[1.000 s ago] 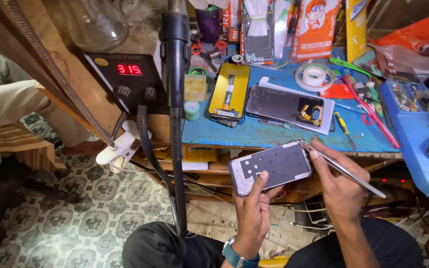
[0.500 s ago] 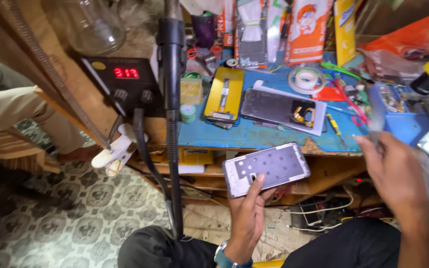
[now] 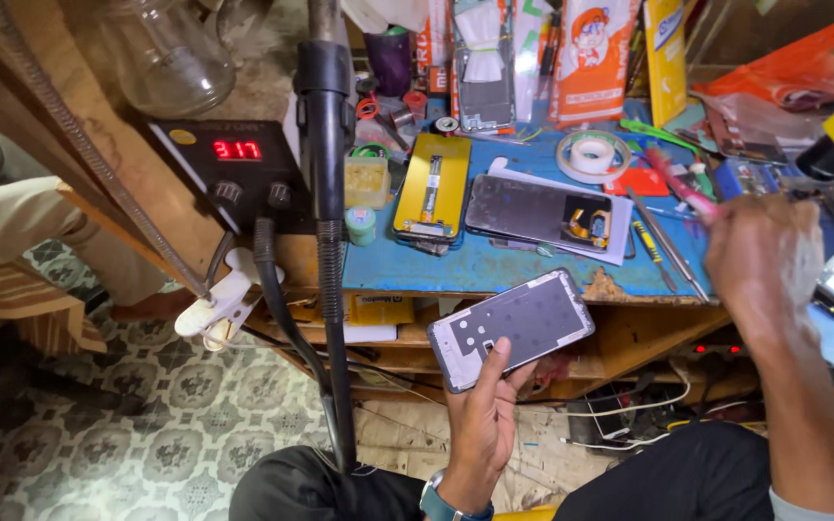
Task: The person holds a disassembled smartphone and uses a pink plastic tool to scrape and clean the edges of the back panel. They then switch to a metal tool to pry and adjust components along the frame. The person continues to alternate between the tools to work on the device's edges.
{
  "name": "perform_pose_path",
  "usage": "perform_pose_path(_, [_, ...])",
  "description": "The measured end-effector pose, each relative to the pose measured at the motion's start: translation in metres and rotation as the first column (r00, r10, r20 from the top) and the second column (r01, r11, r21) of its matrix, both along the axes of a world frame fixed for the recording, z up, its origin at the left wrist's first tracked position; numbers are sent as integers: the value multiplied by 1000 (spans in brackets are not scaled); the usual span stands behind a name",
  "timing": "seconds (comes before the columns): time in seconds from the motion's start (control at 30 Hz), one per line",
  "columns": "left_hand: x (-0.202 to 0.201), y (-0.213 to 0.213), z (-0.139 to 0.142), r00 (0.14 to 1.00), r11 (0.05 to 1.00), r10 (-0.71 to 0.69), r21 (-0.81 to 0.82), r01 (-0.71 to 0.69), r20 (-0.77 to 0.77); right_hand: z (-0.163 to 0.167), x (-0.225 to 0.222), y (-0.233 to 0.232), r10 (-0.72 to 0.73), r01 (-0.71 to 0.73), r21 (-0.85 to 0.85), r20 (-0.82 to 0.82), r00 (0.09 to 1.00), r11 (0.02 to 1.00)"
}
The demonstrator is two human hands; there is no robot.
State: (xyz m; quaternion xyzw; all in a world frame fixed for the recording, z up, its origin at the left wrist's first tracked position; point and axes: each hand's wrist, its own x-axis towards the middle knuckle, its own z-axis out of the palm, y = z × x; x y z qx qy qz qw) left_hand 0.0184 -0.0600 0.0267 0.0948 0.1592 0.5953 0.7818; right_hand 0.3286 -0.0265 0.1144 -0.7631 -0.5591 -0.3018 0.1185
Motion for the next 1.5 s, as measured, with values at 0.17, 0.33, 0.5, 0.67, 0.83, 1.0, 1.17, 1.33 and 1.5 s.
perform_pose_path(0.17, [0,0,-2,1000,1000,1,-4,-1,4,14,-33,-30,60,-55,144,-25,998,988])
perform_pose_path(0.33, [2,-1,-4,1000,1000,9,-1,-9,0,11,-145,-104,362,-341,151,-138,922,928])
perform_pose_path(0.5, [5,-5,-4,999,998,49,32,-49,8,-21,-183,-111,159,-159,16,-118,980,987])
perform_pose_path(0.67, [8,-3,-3,998,998,69,5,-69,9,-25,-177,-106,99,-100,25,33,995,995])
perform_pose_path(0.83, [10,-6,-4,997,997,82,-9,-82,-1,-22,-166,-108,149,-150,38,20,989,988])
perform_pose_path(1.0, [10,-7,-4,997,997,82,-11,-82,-15,-23,-169,-113,131,-131,-6,-1,991,991])
perform_pose_path(1.17, [10,-5,-1,996,996,85,3,-85,0,-24,-182,-114,35,-34,-25,29,999,999])
perform_pose_path(1.33, [12,-5,-1,995,995,98,8,-98,-7,-35,-177,-110,153,-152,26,-37,988,988])
perform_pose_path(1.5, [14,-1,-8,996,996,86,-2,-86,13,-41,-174,-117,41,-43,-40,-63,997,998])
